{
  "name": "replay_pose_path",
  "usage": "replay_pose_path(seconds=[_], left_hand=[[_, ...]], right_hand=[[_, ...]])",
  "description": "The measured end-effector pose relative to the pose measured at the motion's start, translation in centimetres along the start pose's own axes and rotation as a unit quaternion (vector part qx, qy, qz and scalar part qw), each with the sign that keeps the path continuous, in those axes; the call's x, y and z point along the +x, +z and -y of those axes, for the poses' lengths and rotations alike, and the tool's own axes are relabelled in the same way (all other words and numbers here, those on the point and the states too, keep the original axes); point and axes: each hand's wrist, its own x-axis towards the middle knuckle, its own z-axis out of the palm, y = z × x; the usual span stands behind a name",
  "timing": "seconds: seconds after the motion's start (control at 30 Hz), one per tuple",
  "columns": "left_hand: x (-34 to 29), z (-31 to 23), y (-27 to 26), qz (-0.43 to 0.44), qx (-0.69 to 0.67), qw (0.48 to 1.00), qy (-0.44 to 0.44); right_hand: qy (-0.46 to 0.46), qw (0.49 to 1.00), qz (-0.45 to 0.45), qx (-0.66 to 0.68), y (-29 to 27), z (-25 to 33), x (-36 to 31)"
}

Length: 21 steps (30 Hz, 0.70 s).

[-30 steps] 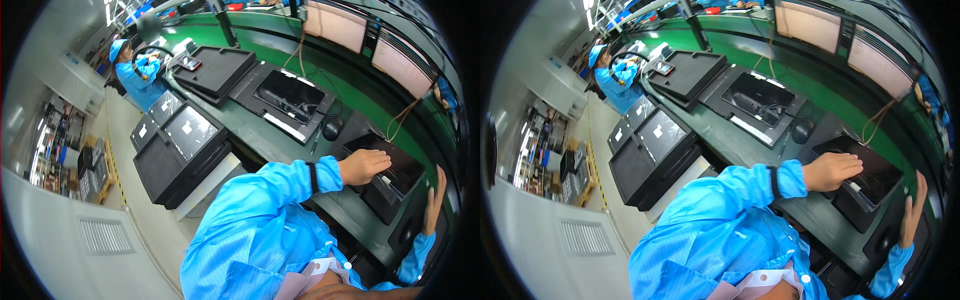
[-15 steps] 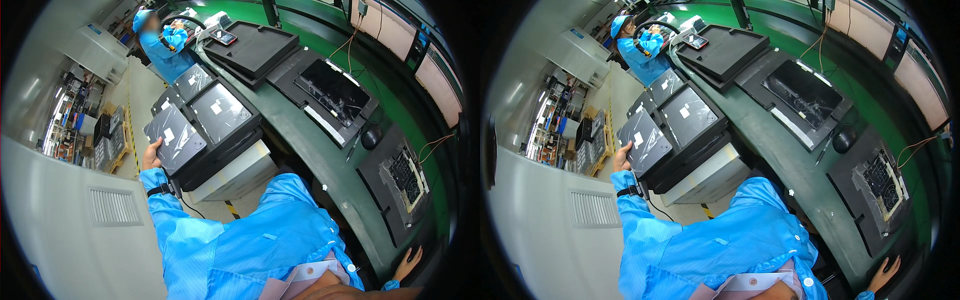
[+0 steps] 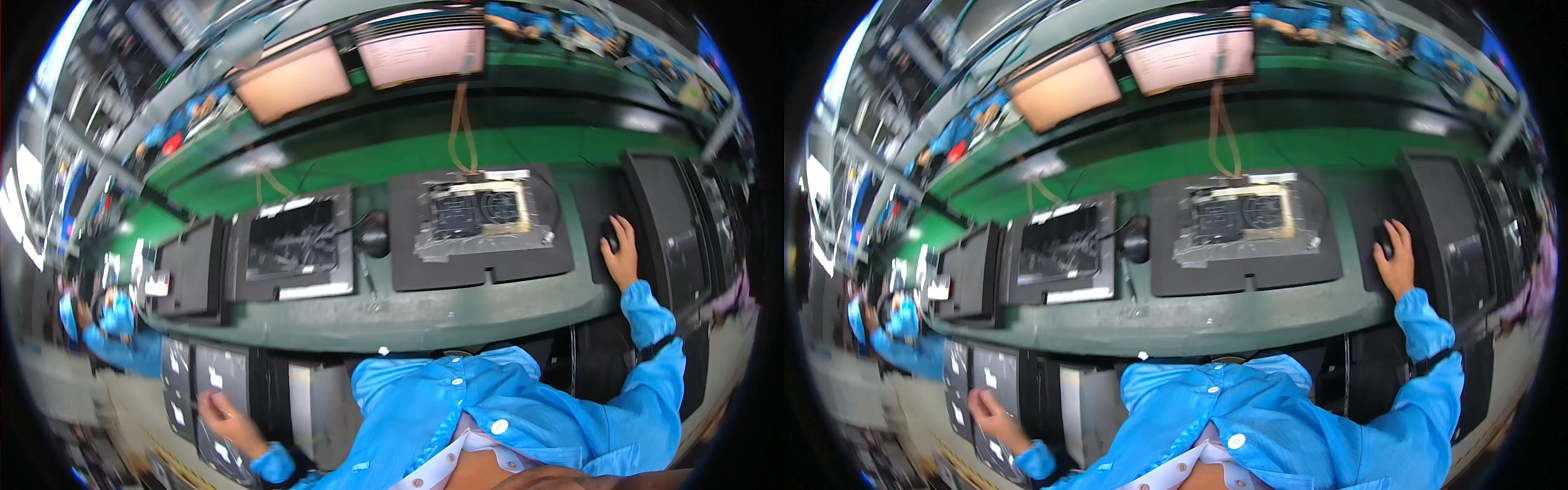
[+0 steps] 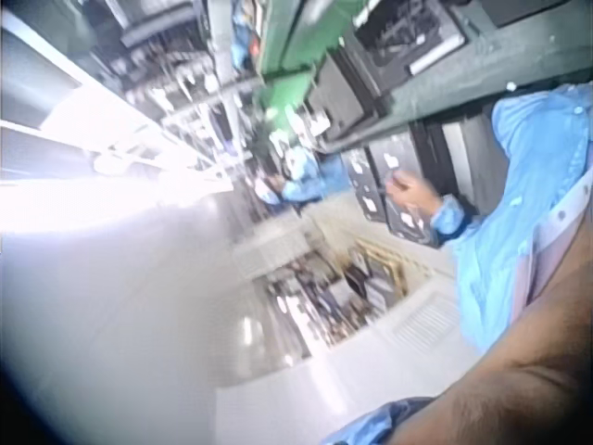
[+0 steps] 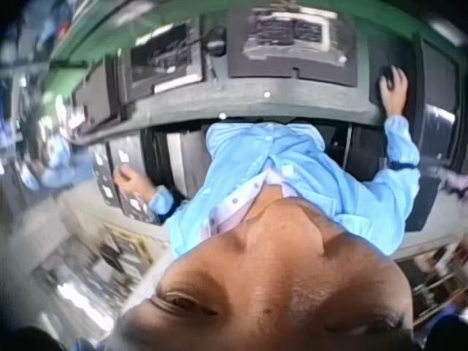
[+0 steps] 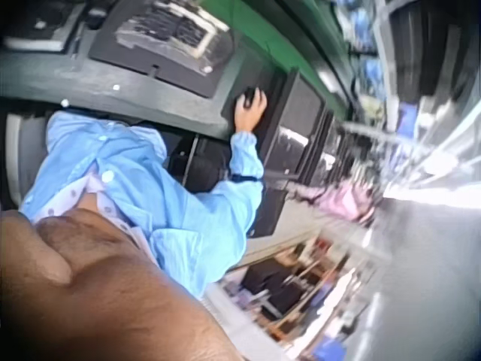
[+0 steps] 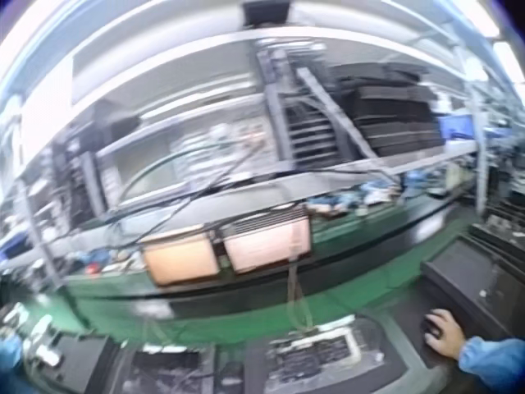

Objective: Testing electronic tablets, connecting cables, checking screens, and marking them with a pen on an assembly line.

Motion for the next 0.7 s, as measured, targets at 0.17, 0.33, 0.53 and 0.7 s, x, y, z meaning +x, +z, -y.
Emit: replay_pose_path(seconds=[0.17, 0.33, 0.53, 0.7], left_hand=[[-12.3, -17.5, 13.9, 0.333, -0.234, 0.885, 0.227], [-17.5, -24.3, 19.1, 0.461, -0.294, 0.77, 0.329], [-18.2, -23.9, 20.5, 0.48, -0.318, 0.773, 0.267], [-18.0, -23.5, 20.5, 0.489, -0.288, 0.778, 0.272]], right_hand=[[0.039, 0.999, 0.002, 0.009, -0.7, 0.6, 0.3], [0.065, 0.998, 0.002, 0.006, -0.7, 0.2, 0.4], [0.047, 0.999, 0.007, 0.024, -0.9, 0.1, 0.2], [0.035, 0.999, 0.01, 0.017, -0.7, 0.0, 0.4]])
